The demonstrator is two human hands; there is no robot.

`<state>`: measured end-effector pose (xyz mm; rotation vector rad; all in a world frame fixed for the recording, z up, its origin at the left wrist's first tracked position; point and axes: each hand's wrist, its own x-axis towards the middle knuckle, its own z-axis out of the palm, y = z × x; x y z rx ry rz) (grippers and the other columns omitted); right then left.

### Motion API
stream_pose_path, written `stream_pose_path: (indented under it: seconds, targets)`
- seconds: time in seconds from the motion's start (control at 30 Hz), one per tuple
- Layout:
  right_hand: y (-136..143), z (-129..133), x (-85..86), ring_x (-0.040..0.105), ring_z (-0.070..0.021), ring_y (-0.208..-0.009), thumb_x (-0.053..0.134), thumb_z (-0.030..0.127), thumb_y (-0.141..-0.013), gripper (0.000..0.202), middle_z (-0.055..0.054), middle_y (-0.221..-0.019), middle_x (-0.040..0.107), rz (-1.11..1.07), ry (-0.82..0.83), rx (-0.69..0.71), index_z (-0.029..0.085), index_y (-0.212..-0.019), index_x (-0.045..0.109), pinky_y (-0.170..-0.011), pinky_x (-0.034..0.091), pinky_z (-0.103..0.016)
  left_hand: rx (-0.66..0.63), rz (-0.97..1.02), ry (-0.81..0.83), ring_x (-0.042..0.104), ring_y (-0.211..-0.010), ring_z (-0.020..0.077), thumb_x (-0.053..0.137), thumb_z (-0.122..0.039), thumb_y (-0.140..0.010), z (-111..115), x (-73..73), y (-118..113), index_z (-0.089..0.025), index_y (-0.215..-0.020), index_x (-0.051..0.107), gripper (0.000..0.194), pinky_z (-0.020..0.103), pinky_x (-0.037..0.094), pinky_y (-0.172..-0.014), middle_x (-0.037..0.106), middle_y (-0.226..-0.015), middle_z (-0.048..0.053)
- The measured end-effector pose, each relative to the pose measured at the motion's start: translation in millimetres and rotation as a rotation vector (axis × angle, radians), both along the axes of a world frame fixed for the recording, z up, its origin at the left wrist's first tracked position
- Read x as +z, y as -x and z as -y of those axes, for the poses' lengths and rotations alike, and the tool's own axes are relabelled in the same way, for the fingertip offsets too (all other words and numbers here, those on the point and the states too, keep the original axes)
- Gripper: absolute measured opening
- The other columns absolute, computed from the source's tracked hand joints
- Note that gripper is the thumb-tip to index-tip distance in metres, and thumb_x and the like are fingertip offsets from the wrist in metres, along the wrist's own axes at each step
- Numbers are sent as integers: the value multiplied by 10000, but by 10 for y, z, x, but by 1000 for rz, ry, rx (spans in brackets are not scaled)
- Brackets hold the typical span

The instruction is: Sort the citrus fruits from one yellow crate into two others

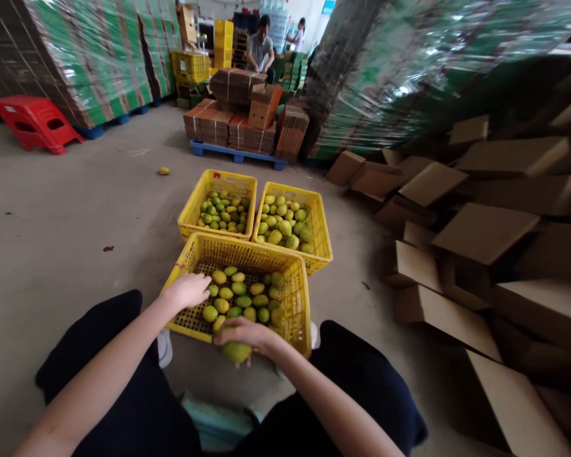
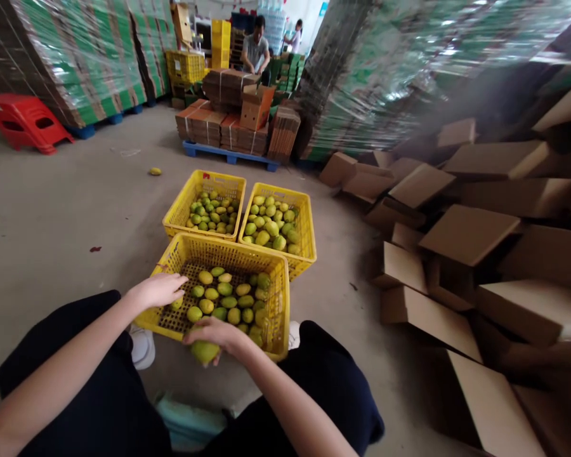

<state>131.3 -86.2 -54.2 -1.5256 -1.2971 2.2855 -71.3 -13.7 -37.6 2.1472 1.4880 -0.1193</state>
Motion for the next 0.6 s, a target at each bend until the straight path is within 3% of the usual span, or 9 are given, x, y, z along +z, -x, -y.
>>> stream_pose_path:
  seconds: [0.07, 0.13, 0.2, 0.27, 0.33, 0.4, 0.47, 0.6]
  targets:
    - [10, 54, -108, 524, -130, -315, 778, 377, -672, 211, 23, -508, 611, 17, 72, 141, 199, -693, 667, -263, 424, -233, -24, 4, -52, 673, -1057, 319, 533, -317, -857, -24, -8, 44, -188, -1157, 676, 356, 399, 458, -935, 705, -1181, 175]
    - [-75, -51, -116, 563, -143, -369, 775, 370, -684, 207, 4, -558, 631, 12, 87, 102, 192, -735, 683, -326, 489, -267, -47, -49, -19, 661, -1103, 308, 506, -357, -884, -30, -7, 83, -184, -1220, 648, 403, 385, 459, -949, 690, -1225, 170]
    - [-257, -301, -13, 623, -162, -476, 772, 382, -700, 261, -29, -670, 673, -44, 29, -163, 182, -840, 680, -414, 547, -288, -65, -142, 40, 650, -1139, 303, 475, -383, -907, -16, 1, 114, -175, -1256, 627, 433, 380, 463, -959, 680, -1248, 168]
    - [-499, -610, 149, 684, -189, -642, 714, 412, -760, 304, -64, -825, 705, -197, -103, -618, 192, -955, 637, -525, 590, -302, -80, -204, 72, 638, -1170, 299, 448, -393, -926, 3, 15, 136, -171, -1288, 608, 453, 380, 461, -977, 667, -1276, 165]
    - [-731, -861, 292, 711, -176, -881, 589, 454, -846, 327, -44, -1060, 688, -250, -190, -783, 270, -1116, 567, -734, 612, -309, -87, -223, 73, 626, -1192, 302, 435, -389, -935, 14, 32, 149, -164, -1307, 595, 463, 385, 455, -994, 654, -1298, 168]
    - [-878, -976, 366, 703, -186, -902, 597, 406, -832, 323, -57, -1135, 667, -203, -213, -930, 284, -1129, 559, -792, 602, -356, -92, -236, 77, 622, -1195, 313, 428, -378, -938, 18, 47, 154, -150, -1310, 593, 467, 396, 454, -998, 643, -1313, 180]
    - [-909, -961, 366, 701, -188, -862, 610, 359, -807, 278, -78, -1128, 676, -162, -197, -906, 252, -1064, 606, -790, 590, -365, -99, -260, 97, 623, -1192, 323, 422, -368, -941, 23, 61, 151, -137, -1310, 592, 467, 405, 459, -990, 633, -1324, 191]
    - [-788, -793, 338, 707, -175, -801, 647, 366, -764, 253, -84, -1010, 728, -162, -255, -626, 195, -948, 678, -721, 564, -301, -127, -320, 131, 609, -1213, 333, 392, -348, -958, 52, 80, 140, -98, -1357, 548, 497, 414, 455, -999, 598, -1362, 218]
